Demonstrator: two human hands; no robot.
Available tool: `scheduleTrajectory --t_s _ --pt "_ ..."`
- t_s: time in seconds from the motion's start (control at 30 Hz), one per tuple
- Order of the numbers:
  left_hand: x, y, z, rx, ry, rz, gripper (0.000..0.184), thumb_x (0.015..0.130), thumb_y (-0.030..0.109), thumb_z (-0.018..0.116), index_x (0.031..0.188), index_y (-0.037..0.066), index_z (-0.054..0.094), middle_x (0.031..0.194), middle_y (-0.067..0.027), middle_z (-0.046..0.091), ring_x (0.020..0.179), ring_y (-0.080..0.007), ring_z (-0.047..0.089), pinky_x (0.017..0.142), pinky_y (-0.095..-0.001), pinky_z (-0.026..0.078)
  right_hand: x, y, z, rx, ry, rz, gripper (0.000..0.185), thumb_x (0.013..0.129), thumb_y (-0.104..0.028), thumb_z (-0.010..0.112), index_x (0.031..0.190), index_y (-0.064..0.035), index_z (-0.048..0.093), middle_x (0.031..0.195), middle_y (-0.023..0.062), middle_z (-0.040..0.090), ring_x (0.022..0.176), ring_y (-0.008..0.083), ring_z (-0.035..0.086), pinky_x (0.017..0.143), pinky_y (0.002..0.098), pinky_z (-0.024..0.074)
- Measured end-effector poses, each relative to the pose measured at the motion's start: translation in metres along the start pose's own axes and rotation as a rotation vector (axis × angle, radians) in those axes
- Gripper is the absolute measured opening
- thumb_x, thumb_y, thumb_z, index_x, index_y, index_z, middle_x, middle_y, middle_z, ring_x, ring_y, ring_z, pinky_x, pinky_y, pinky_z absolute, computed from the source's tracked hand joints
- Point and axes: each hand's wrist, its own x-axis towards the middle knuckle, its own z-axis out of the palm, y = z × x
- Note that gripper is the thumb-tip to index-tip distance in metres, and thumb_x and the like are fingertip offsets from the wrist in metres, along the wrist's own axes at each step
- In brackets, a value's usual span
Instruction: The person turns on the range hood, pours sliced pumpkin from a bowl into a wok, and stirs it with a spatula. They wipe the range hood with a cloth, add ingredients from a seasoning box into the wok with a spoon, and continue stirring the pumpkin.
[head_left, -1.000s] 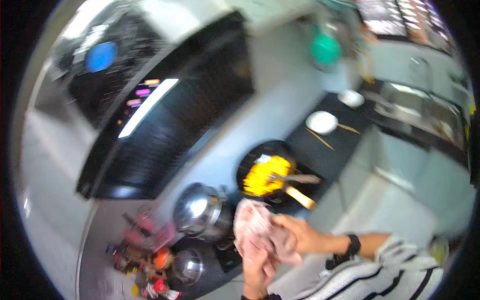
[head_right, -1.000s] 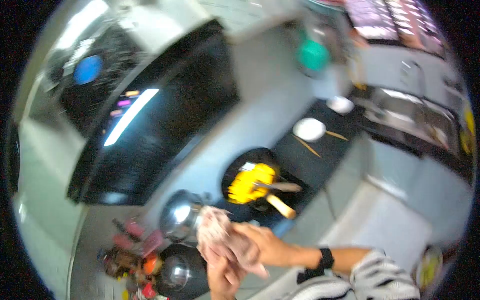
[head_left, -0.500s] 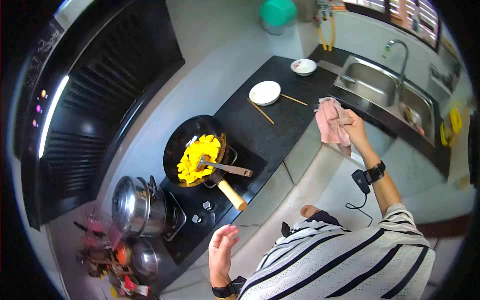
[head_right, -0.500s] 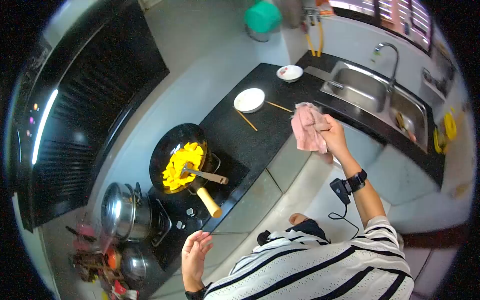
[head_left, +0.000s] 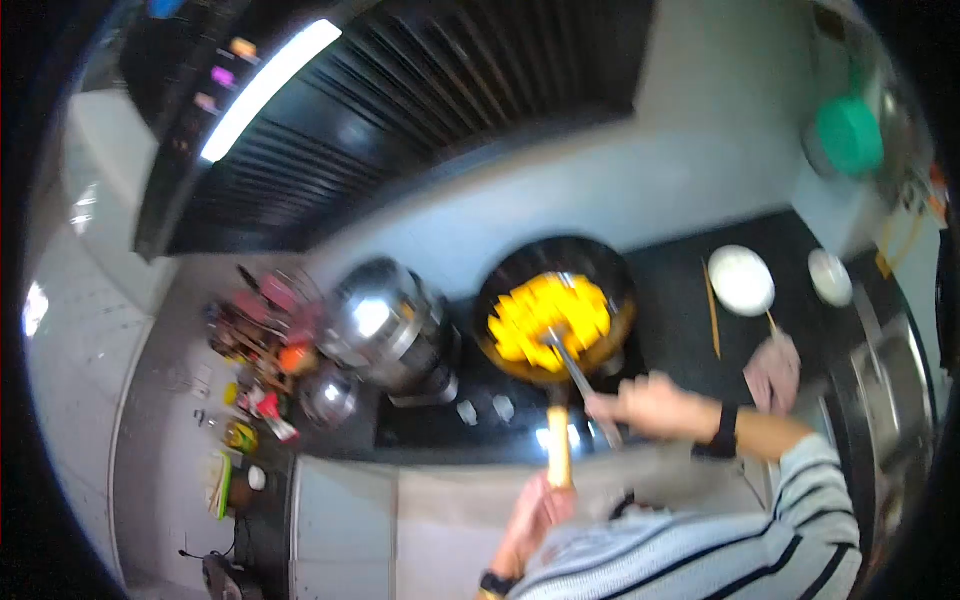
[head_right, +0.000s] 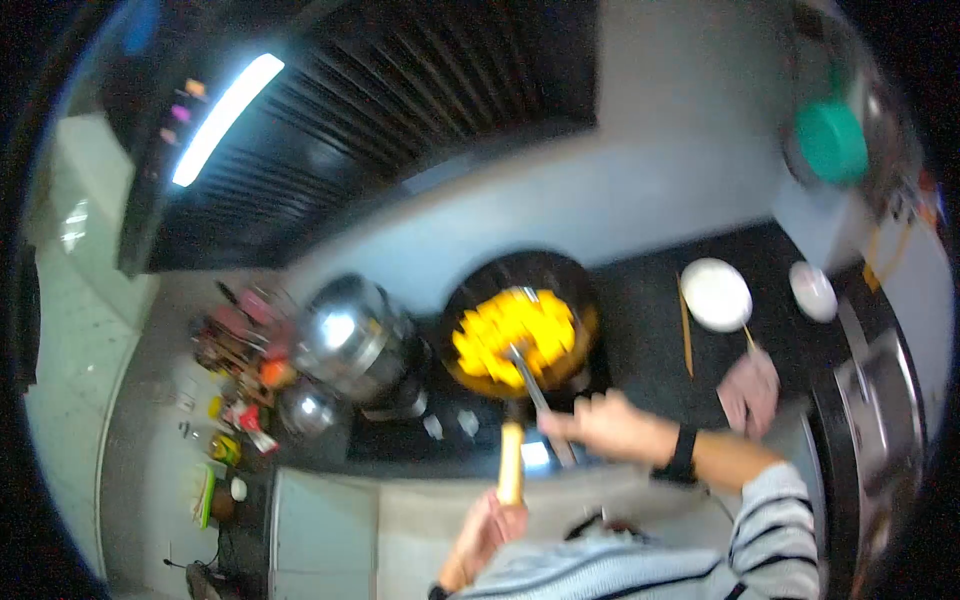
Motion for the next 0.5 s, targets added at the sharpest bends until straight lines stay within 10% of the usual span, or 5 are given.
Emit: scheduleTrajectory --t_s 0.17,0.27,0.5 --pt "-0.007 0.006 -0.003 -0.16 -0.264 0.118 0.041 0.092 0.03 0.045 0.126 0.009 0.039 0.114 -0.01 0.054 0.102 -0.0214 0.054 0.086 -0.0368 0.046 0.035 -0.006 0.011 0.037 -0.129 -0.18 0.019 0.078 -0.024 0.052 0.096 -0.0182 0.051 0.066 0.0123 0.058 0.056 0.0281 0.062 0.04 0.0382 0.0434" --pt "-0.029 0.005 -0.006 -0.098 0.072 0.096 0.038 0.092 0.03 0.046 0.123 0.009 0.041 0.103 -0.0096 0.058 0.092 -0.0193 0.058 0.079 -0.0338 0.049 0.034 -0.017 -0.005 -0.012 -0.131 -0.179 0.02 0.074 -0.028 0.058 0.088 -0.0161 0.049 0.064 0.0115 0.058 0.053 0.0261 0.061 0.037 0.0366 0.0425" --pt "-0.052 0.004 -0.051 0.176 0.32 0.169 0.038 0.09 0.031 0.049 0.119 0.008 0.045 0.098 -0.0099 0.058 0.09 -0.0188 0.057 0.079 -0.0309 0.047 0.026 0.023 -0.136 0.328 0.522 0.346 0.012 0.074 -0.025 0.059 0.08 -0.0172 0.065 0.064 0.0094 0.062 0.056 0.0241 0.062 0.052 0.0315 0.0487"
